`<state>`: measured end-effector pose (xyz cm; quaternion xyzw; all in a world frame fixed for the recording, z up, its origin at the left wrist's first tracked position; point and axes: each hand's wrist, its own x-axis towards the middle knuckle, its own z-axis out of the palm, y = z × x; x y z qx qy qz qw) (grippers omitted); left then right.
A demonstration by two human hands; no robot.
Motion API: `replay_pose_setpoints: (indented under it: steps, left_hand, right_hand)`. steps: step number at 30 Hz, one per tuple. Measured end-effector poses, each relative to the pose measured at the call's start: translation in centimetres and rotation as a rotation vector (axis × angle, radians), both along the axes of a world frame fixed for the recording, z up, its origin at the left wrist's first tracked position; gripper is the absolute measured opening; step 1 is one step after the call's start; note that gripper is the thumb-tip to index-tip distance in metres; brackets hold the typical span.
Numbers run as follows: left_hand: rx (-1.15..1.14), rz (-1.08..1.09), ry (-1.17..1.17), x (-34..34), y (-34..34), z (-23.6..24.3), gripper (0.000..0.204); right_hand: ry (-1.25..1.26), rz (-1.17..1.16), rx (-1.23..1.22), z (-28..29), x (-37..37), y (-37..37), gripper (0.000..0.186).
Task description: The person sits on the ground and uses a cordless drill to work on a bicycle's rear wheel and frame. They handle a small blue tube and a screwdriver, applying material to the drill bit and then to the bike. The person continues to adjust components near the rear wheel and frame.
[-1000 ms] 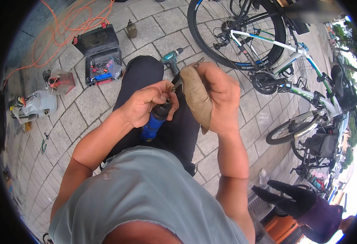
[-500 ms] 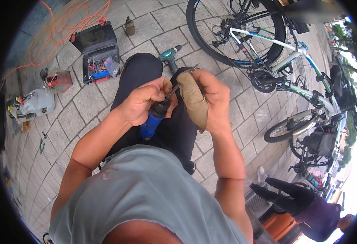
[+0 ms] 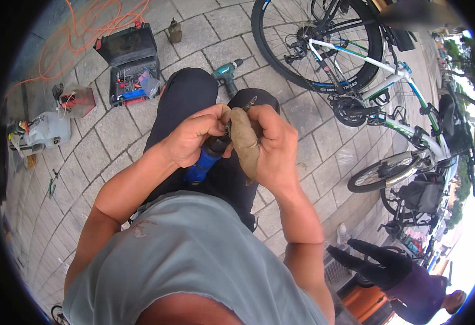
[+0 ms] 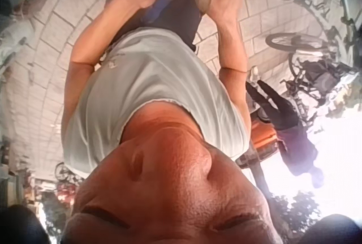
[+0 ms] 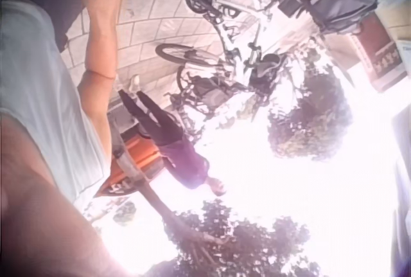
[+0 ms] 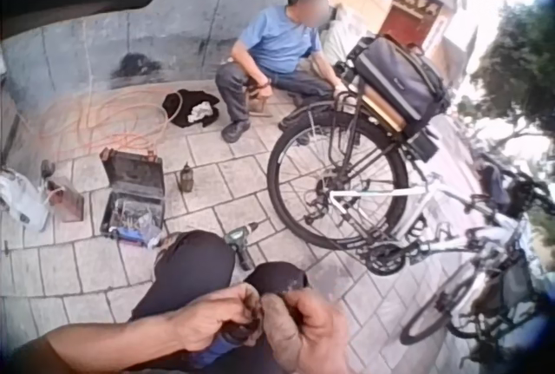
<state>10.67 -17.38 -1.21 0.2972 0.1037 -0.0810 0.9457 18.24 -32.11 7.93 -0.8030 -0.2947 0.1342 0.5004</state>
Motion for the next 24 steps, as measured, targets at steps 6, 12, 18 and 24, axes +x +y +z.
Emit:
replay_pose_setpoints:
  steps: [6, 12, 18, 24]
  left_hand:
    - [-0.003, 0.004, 0.006, -0.1, 0.0, -0.3, 0.012]
    - [0.014, -0.015, -0.017, 0.0, 0.1, -0.5, 0.024]
    - [0.028, 0.024, -0.037, -0.2, 0.1, -0.7, 0.029]
    - [0.017, 0.082, -0.030, -0.8, -0.7, -0.9, 0.028]
  right_hand:
    - [-0.042, 0.087, 0.003, -1.3, 0.0, -0.3, 0.015]
    - [0.150, 0.055, 0.119, -1.4, 0.4, -0.1, 0.013]
    - [-0.025, 0.102, 0.145, -1.0, 0.6, 0.8, 0.011]
    - [-0.100, 0.107, 0.092, -2.2, 0.7, 0.4, 0.009]
